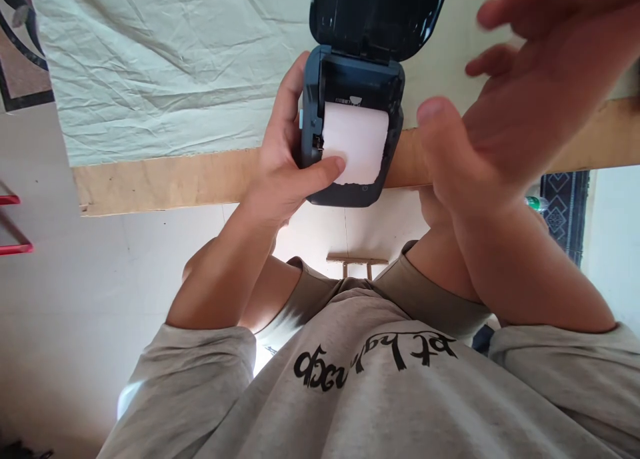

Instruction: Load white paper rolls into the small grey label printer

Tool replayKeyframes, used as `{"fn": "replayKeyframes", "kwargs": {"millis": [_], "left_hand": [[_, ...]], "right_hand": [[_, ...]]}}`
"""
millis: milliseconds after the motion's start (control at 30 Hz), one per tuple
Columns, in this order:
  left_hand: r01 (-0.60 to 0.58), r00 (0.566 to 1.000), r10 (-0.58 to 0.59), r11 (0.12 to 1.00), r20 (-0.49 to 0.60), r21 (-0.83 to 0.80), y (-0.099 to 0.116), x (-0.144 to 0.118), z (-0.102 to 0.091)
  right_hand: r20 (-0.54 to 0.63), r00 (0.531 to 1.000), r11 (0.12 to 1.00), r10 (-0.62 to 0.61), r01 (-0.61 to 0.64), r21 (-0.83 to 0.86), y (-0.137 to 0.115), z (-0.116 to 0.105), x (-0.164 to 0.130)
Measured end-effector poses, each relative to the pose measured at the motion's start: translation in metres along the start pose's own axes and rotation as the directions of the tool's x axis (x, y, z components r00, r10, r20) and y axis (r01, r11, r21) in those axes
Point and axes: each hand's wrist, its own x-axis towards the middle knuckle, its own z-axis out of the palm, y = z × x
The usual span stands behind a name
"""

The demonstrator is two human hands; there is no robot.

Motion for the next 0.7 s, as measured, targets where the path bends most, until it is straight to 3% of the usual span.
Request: {"fn": "replayKeyframes", "kwargs": {"millis": [33, 133, 300, 400, 467, 533, 633, 700], "left_hand": [[0.018, 1.0, -0.018, 1.0, 0.0, 0.007, 0.001, -0.001, 0.001], [-0.09, 0.992, 0.094, 0.995, 0.082, -0.044, 0.0, -0.001, 0.001], [-0.02, 0.999, 0.021, 0.999, 0.036, -0.025, 0.0, 0.0, 0.0], [0.011, 0.999, -0.011, 1.0, -0.047, 0.0, 0.002, -0.001, 0.001], [-0.002, 1.0, 0.003, 1.0, -0.031, 0.022, 0.003, -0.001, 0.002], [-0.014, 1.0, 0.013, 0.999, 0.019, 0.037, 0.004, -0.002, 0.006], [0.035, 0.997, -0.035, 0.999, -0.067, 0.0, 0.008, -0.004, 0.018], [0.003, 0.99, -0.008, 0.999, -0.142, -0.034, 0.012, -0.006, 0.025]], "right_hand": [[0.008, 1.0, 1.0, 0.024, -0.024, 0.001, -0.001, -0.001, 0.001], [-0.025, 0.999, 1.0, 0.029, -0.029, 0.0, 0.002, 0.001, 0.009], [-0.117, 0.992, 0.999, 0.045, -0.045, 0.005, 0.015, 0.005, 0.027], [-0.241, 0.97, 0.994, -0.041, 0.063, 0.085, 0.024, 0.003, 0.029], [-0.272, 0.954, 0.97, -0.128, 0.177, 0.165, 0.028, 0.004, 0.027], [-0.192, 0.961, 0.952, -0.197, 0.234, 0.198, 0.031, 0.007, 0.024], [-0.009, 0.966, 0.96, -0.26, 0.26, 0.108, 0.032, 0.012, 0.021], [0.07, 0.967, 0.968, -0.247, 0.243, 0.058, 0.032, 0.014, 0.02]]}}
